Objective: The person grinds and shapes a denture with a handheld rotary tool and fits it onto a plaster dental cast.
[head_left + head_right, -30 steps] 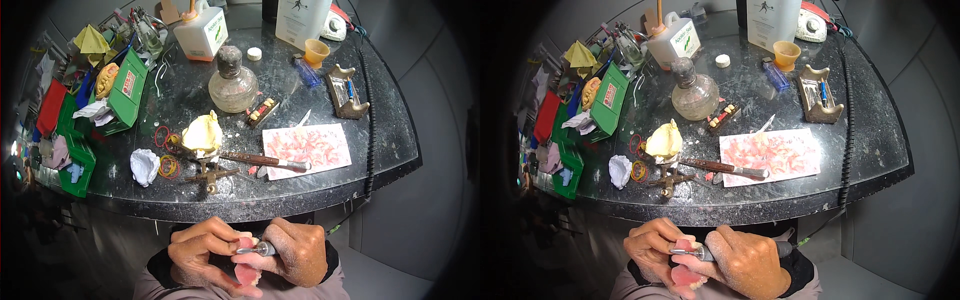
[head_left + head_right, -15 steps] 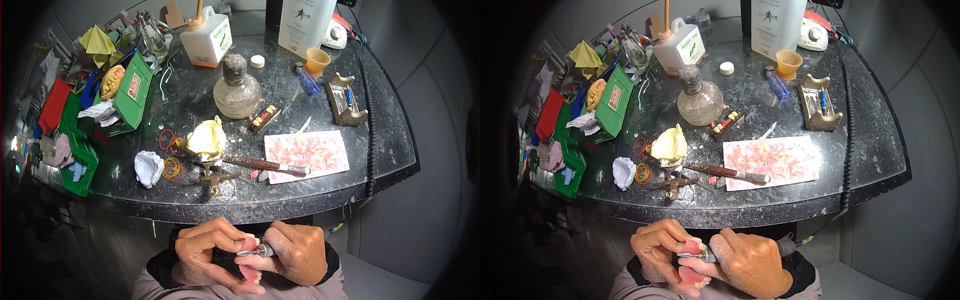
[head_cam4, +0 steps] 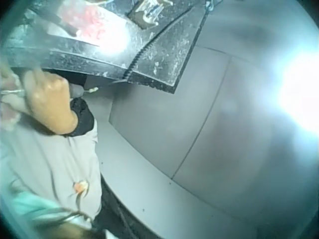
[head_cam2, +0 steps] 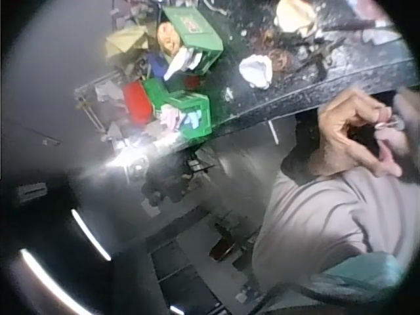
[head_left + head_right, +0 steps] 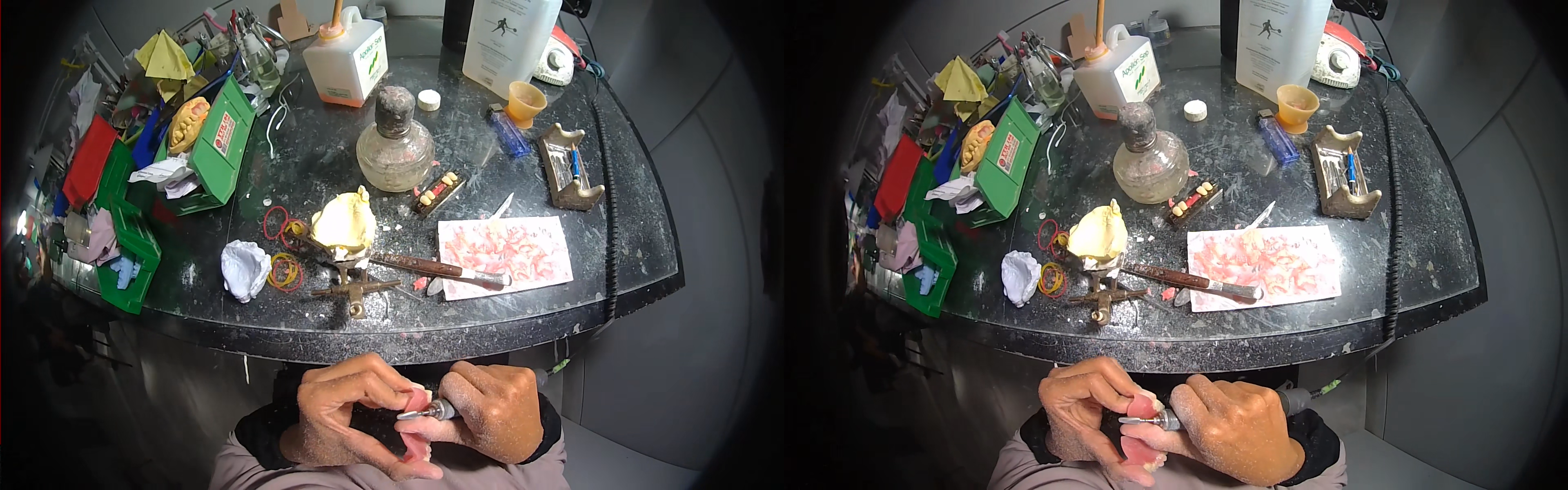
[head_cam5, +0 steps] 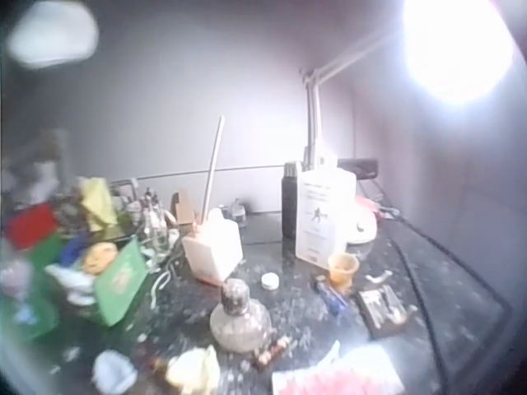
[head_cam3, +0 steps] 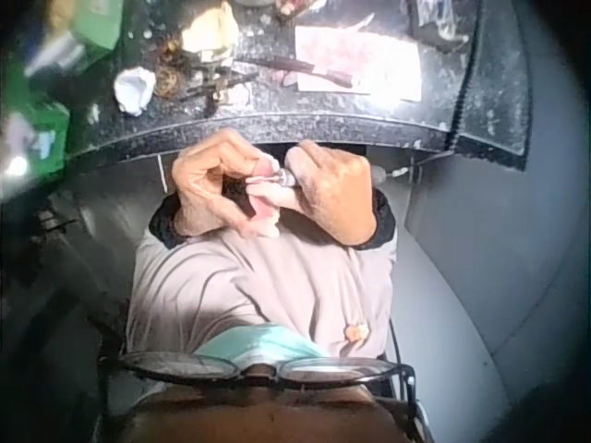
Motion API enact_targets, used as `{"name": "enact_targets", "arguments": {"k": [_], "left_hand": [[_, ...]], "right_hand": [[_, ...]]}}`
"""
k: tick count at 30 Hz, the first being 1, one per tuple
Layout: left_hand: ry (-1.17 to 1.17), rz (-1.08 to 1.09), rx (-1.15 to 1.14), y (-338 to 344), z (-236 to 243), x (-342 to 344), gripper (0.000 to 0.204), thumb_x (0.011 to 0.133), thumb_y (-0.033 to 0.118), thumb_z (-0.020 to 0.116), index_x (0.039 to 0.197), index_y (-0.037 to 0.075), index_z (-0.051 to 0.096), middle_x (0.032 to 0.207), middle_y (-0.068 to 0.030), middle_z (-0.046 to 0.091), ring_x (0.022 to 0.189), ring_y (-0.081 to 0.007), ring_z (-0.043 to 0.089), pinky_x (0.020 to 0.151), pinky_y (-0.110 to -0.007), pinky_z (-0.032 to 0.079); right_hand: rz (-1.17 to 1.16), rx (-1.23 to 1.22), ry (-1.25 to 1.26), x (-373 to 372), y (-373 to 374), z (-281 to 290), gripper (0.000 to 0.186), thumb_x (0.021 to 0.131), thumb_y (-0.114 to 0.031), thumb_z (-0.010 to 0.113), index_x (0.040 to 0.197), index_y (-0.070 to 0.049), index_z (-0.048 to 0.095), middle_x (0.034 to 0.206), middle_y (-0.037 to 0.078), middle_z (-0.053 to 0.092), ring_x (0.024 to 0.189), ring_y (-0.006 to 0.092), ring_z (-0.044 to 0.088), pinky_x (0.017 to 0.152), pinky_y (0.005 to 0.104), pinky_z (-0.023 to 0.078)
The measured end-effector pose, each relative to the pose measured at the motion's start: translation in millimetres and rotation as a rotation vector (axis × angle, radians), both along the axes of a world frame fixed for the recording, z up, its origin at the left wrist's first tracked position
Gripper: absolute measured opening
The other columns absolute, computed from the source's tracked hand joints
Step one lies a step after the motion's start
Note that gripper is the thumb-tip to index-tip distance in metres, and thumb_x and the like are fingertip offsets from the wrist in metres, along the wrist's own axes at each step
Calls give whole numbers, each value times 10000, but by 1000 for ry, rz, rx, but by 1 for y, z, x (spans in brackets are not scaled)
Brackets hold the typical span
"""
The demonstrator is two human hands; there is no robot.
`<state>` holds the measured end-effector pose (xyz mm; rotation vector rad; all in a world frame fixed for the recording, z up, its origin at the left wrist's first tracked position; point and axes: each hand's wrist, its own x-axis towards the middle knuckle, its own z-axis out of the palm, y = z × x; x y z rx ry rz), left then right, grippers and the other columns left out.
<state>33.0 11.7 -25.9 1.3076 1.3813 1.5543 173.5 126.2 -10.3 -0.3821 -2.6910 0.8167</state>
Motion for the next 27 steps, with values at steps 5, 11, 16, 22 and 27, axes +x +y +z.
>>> {"name": "enact_targets", "arguments": {"k": [5,11,16,22,27], "left_hand": [[-74,-26,3,0,-3,2,465,480,184,883,781,-8,584,837,-152,609,779,-165,637,663,-251,541],[-60,30,-75,2,3,5,513,379,228,911,707,17,579,757,-136,621,703,-170,618,619,-248,494],[-47,-47,-9,1,-2,2,471,482,171,883,796,-15,584,841,-160,604,785,-172,636,669,-253,541],[-37,-32,14,1,-1,1,454,485,162,878,795,4,587,876,-161,609,791,-189,634,674,-276,537],[157,7,285,7,-8,6,393,526,105,845,819,31,593,924,-143,617,803,-223,629,680,-290,539]], "right_hand": [[-9,-26,41,3,0,-3,457,606,-440,745,539,-82,469,493,17,445,394,141,493,354,258,367],[1,6,-5,3,1,-2,469,611,-454,737,530,-81,465,493,17,449,392,142,491,355,255,370],[-1,3,2,6,1,-5,467,627,-448,733,524,-82,462,489,17,440,390,139,487,354,258,370],[11,-78,25,6,2,-2,461,615,-414,759,523,-73,463,482,19,451,385,135,490,346,253,368],[-109,-304,166,20,-1,2,462,560,-375,809,532,-64,469,467,23,456,379,119,493,335,238,354]]}}
